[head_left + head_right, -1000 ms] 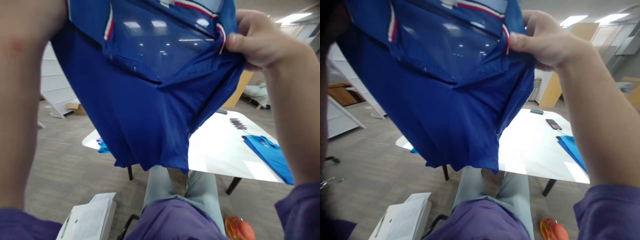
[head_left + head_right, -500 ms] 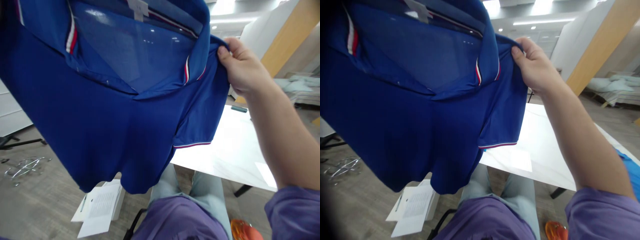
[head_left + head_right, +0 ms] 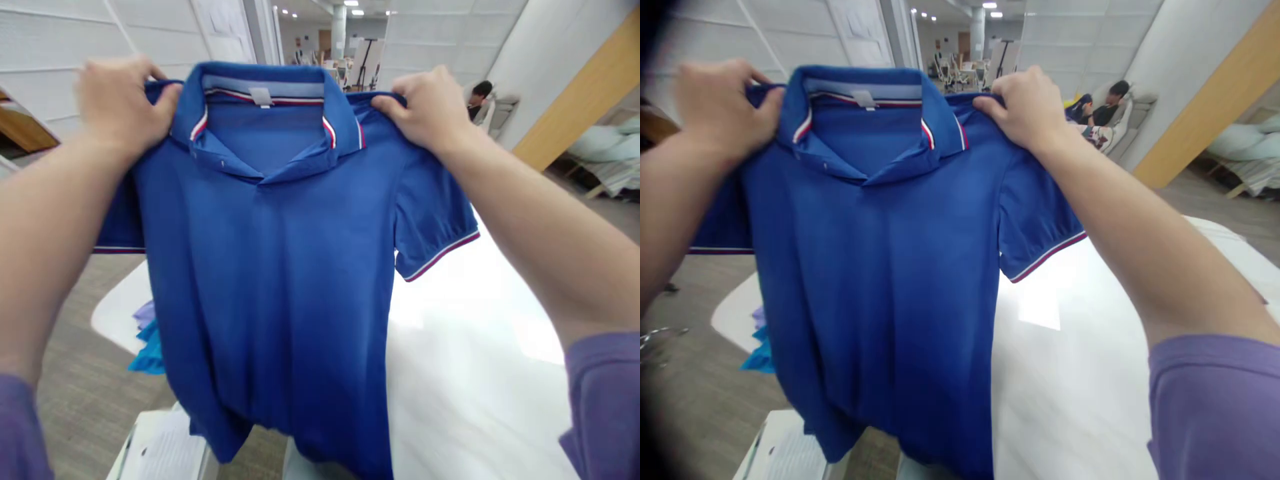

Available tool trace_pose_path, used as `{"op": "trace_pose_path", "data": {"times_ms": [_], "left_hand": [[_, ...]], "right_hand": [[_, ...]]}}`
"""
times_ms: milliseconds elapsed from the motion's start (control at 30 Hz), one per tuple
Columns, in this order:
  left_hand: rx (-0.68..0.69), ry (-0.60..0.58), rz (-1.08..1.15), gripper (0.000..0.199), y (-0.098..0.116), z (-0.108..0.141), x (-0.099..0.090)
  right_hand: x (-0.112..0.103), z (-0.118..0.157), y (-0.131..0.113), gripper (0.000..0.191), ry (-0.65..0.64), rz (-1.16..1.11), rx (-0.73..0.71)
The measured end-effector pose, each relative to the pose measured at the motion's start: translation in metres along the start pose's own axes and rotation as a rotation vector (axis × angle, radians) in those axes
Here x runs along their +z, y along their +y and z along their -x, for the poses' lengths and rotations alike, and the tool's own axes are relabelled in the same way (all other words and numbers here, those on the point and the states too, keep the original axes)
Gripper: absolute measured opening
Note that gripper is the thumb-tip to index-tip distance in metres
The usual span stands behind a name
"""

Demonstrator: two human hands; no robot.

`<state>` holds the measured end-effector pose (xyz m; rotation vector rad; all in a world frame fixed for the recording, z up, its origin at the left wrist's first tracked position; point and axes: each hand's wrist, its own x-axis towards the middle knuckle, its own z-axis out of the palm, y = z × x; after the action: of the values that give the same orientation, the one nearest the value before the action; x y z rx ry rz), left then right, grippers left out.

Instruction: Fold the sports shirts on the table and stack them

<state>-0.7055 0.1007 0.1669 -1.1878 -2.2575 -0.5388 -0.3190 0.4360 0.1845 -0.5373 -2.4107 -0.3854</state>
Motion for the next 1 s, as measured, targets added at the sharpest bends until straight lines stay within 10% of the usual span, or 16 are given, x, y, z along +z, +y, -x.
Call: {"op": "trace_pose_path", "data": {"times_ms": [100, 233, 400, 500, 767, 867, 1000], "left_hand": [[-0.018, 0.017, -0.100, 0.110, 0.034, -0.032, 0.077], [-0.087, -0.074, -0.012, 0.096, 0.078, -0.015, 0.157], [-0.217, -0.122, 0.112, 0.071, 0.070, 0.051, 0.201], [-0.211, -0.200, 0.073, 0.068, 0.036, 0.123, 0.175], [-0.316, -0.520, -0.060, 0.059, -0.039, 0.384, 0.026], [-0.379, -0.520, -0.013, 0.068, -0.037, 0.423, 0.015], [-0.458, -0.573, 0.130, 0.076, -0.049, 0.412, 0.025]], "right_hand": [[0.074, -0.016, 0.038, 0.095, -0.124, 0.000, 0.052], [0.154, 0.015, 0.049, 0.081, -0.284, -0.084, 0.221], [0.195, 0.115, 0.023, 0.074, -0.343, -0.177, 0.157], [0.155, 0.202, 0.006, 0.069, -0.387, -0.265, 0.098], [-0.047, 0.439, -0.087, 0.064, -0.612, -0.570, 0.037], [-0.096, 0.510, -0.125, 0.067, -0.649, -0.567, 0.093], [-0.147, 0.598, -0.134, 0.067, -0.589, -0.436, 0.245]]}}
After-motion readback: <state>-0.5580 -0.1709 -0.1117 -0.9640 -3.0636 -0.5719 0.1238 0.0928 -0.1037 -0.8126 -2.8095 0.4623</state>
